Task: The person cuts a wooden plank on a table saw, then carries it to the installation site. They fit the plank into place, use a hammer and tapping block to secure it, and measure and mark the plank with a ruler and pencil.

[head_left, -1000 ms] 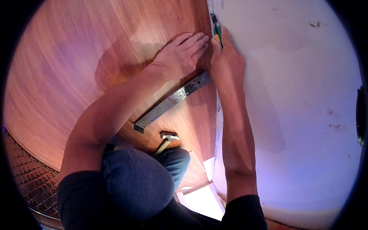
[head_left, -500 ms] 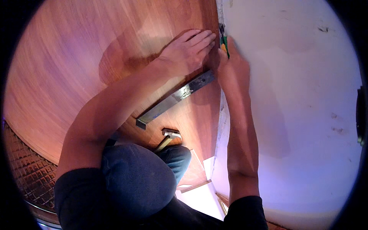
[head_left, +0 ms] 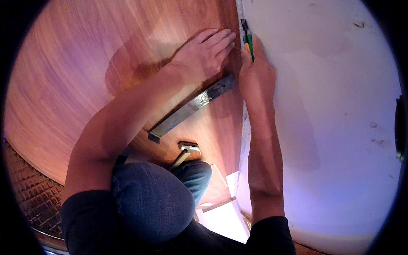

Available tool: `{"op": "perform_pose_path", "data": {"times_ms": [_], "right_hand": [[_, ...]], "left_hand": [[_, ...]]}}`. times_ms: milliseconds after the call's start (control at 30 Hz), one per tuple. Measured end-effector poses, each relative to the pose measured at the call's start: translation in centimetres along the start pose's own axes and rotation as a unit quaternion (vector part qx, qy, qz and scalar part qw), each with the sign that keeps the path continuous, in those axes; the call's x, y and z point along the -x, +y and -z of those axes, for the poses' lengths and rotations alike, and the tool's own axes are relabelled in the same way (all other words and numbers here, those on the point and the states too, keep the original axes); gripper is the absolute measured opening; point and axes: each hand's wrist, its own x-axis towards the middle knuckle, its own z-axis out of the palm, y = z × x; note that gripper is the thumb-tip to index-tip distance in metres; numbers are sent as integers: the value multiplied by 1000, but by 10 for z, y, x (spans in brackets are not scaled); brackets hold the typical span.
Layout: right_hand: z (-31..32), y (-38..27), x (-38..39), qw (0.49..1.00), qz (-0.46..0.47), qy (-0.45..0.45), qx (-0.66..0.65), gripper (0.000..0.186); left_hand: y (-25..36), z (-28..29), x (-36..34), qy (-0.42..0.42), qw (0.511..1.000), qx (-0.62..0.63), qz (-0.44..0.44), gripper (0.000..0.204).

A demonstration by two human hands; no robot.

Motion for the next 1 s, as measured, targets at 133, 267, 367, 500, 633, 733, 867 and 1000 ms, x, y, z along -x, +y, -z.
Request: {"op": "perform_pose_path", "data": {"times_ms": [133, 267, 367, 500, 633, 733, 867, 1000], "right_hand": [[-10, 5, -2, 1000, 14, -5, 3, 46], [-7, 4, -3, 1000, 3, -21, -22, 46], [-5, 3, -4, 999, 4, -27, -24, 46], [-6, 7, -3, 999, 14, -36, 0, 47], [-5, 8, -4, 998, 37, -43, 8, 48], [-5, 9, -1, 998, 35, -41, 19, 48], [-4, 5, -1, 998, 18, -55, 28, 49], [-4, 6, 0, 998, 11, -54, 36, 49]], "left_hand": [[-1, -2, 3, 9, 1000, -1, -3, 66], [-1, -2, 2, 14, 1000, 2, -7, 65], [-1, -2, 1, 9, 1000, -17, -5, 63], [0, -5, 2, 13, 1000, -8, -2, 60], [-2, -1, 0, -22, 999, -38, -7, 58], [0, -3, 2, -1, 1000, -9, 0, 58], [-3, -4, 2, -6, 1000, -15, -2, 59], [-3, -3, 2, -7, 1000, -20, -7, 59]]}}
